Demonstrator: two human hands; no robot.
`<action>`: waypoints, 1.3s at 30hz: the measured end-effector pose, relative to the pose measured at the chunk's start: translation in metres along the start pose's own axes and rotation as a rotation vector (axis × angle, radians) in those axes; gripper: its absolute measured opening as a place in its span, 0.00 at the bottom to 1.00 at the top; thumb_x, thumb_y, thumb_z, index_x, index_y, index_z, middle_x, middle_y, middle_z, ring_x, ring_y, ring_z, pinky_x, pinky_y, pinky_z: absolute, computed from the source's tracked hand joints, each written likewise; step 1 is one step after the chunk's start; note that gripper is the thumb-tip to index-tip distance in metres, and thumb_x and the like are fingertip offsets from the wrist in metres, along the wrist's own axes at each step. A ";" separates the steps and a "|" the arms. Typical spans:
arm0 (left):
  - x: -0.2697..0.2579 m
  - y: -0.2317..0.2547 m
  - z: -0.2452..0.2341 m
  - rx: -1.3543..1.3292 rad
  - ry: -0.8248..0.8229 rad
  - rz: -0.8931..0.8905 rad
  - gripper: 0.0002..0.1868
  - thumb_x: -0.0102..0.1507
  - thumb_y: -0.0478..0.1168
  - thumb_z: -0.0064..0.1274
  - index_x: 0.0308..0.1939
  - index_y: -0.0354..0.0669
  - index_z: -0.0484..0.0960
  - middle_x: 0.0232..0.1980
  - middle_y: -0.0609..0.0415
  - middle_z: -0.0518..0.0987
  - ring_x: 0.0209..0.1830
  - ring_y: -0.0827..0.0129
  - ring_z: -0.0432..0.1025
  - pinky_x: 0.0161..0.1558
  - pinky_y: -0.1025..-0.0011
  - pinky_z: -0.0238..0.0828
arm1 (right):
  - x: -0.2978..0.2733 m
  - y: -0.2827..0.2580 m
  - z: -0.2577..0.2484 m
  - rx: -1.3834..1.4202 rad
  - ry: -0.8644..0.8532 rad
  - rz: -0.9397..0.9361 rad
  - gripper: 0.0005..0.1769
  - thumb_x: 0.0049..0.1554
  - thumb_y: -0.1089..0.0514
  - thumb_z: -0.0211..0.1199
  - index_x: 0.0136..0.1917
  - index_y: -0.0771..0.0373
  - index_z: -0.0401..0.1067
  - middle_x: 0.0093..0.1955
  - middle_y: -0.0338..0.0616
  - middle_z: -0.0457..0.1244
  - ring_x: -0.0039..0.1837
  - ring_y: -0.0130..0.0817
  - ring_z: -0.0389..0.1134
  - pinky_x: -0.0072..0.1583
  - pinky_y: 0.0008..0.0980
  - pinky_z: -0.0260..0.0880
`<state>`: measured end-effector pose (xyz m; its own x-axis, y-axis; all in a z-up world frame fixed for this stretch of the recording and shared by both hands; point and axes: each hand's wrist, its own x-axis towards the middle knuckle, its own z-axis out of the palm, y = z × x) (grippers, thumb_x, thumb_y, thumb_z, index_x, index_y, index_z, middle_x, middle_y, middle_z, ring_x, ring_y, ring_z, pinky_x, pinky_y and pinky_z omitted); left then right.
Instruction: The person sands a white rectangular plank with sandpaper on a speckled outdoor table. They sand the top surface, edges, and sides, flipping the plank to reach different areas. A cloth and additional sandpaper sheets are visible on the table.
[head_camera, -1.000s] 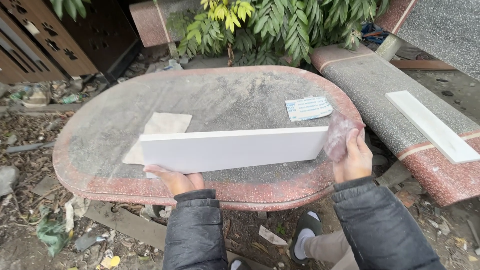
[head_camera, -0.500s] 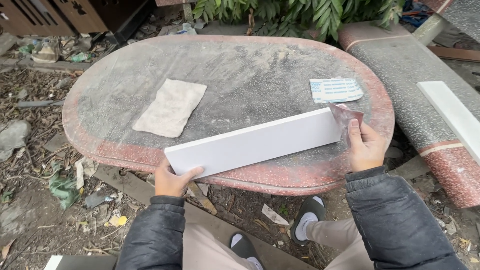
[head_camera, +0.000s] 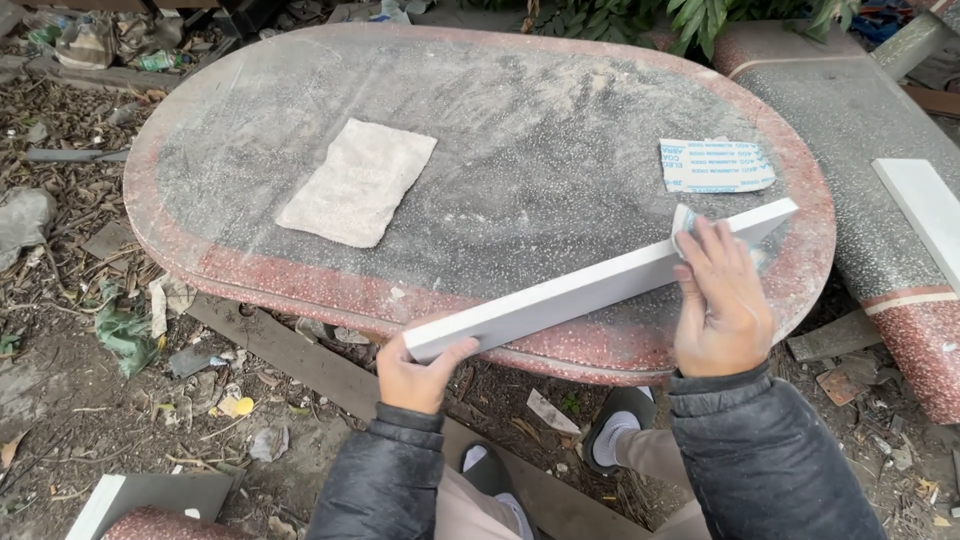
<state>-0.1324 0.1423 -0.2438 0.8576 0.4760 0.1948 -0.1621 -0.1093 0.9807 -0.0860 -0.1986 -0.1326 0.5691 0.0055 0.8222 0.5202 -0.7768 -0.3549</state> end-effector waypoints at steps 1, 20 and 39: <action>-0.006 0.004 0.004 0.004 0.001 -0.012 0.33 0.43 0.42 0.98 0.50 0.40 0.99 0.47 0.42 0.97 0.55 0.66 0.87 0.58 0.65 0.85 | -0.003 0.009 0.005 0.000 -0.012 0.005 0.17 0.79 0.65 0.67 0.77 0.65 0.85 0.82 0.65 0.72 0.85 0.69 0.68 0.87 0.70 0.62; -0.019 0.015 0.016 -0.058 -0.174 0.125 0.22 0.62 0.48 0.79 0.56 0.42 0.97 0.50 0.53 0.97 0.50 0.69 0.90 0.51 0.68 0.90 | 0.003 -0.032 0.024 0.214 -0.362 -0.274 0.26 0.71 0.75 0.58 0.76 0.62 0.83 0.80 0.51 0.73 0.82 0.48 0.75 0.87 0.50 0.69; -0.021 0.003 0.018 -0.022 -0.065 0.017 0.28 0.54 0.43 0.84 0.57 0.39 0.98 0.53 0.46 0.98 0.52 0.63 0.92 0.56 0.66 0.91 | -0.028 -0.083 0.057 0.322 -0.387 -0.372 0.17 0.78 0.63 0.57 0.75 0.67 0.79 0.80 0.54 0.71 0.82 0.49 0.72 0.90 0.48 0.62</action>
<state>-0.1420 0.1161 -0.2450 0.8842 0.4167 0.2108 -0.1872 -0.0973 0.9775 -0.1093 -0.0983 -0.1514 0.4712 0.5135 0.7171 0.8593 -0.4507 -0.2420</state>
